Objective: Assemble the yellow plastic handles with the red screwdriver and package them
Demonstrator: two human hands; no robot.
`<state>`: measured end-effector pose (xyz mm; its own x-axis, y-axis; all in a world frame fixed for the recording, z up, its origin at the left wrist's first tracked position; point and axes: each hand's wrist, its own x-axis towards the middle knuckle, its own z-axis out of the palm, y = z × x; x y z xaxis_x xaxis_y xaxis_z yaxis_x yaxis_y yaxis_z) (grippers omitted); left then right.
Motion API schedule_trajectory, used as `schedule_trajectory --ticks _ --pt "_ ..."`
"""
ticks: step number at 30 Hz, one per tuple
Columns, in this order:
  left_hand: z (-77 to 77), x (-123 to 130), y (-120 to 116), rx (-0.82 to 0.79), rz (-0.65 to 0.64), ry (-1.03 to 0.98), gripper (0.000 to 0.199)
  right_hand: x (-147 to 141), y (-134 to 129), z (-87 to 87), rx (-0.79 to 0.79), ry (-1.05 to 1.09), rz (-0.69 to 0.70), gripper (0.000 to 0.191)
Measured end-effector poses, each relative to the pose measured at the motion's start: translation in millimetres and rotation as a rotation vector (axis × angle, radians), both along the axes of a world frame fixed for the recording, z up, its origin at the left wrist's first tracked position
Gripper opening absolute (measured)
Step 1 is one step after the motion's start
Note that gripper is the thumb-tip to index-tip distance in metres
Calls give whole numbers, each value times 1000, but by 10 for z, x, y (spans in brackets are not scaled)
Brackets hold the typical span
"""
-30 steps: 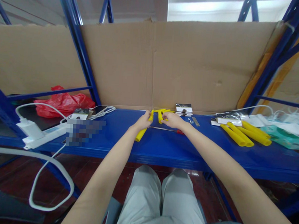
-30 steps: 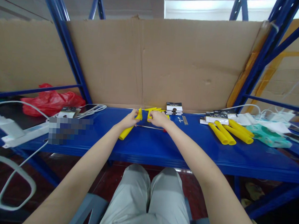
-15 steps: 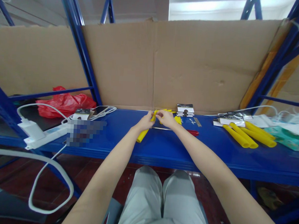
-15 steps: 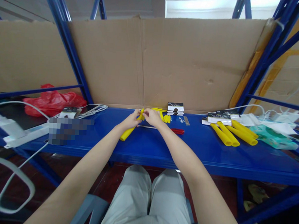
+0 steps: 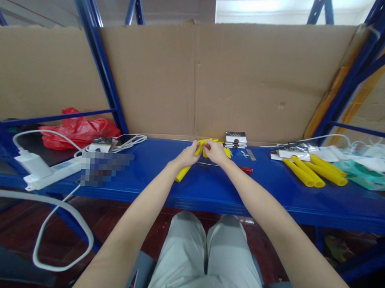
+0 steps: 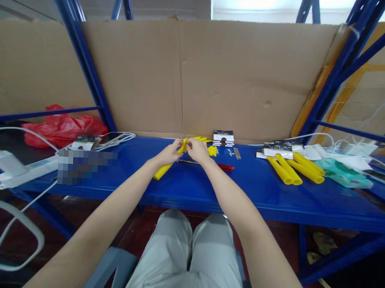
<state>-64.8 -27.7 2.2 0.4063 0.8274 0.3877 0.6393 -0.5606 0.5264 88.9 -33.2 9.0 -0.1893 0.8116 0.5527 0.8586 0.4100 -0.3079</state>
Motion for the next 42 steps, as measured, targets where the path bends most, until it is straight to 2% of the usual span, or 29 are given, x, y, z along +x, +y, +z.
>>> schedule_trajectory --ticks 16,22,36,42 --pt "-39 1 34 -31 -81 -127 32 15 -12 -23 10 35 1 17" --pt "-41 -7 46 -13 -88 -107 33 19 -17 -24 36 52 20 16" --pt "-25 -14 45 -5 -22 -67 31 21 -36 -31 50 53 34 15" --pt "-15 -2 32 -31 19 -46 30 92 -22 6 89 27 -16 17"
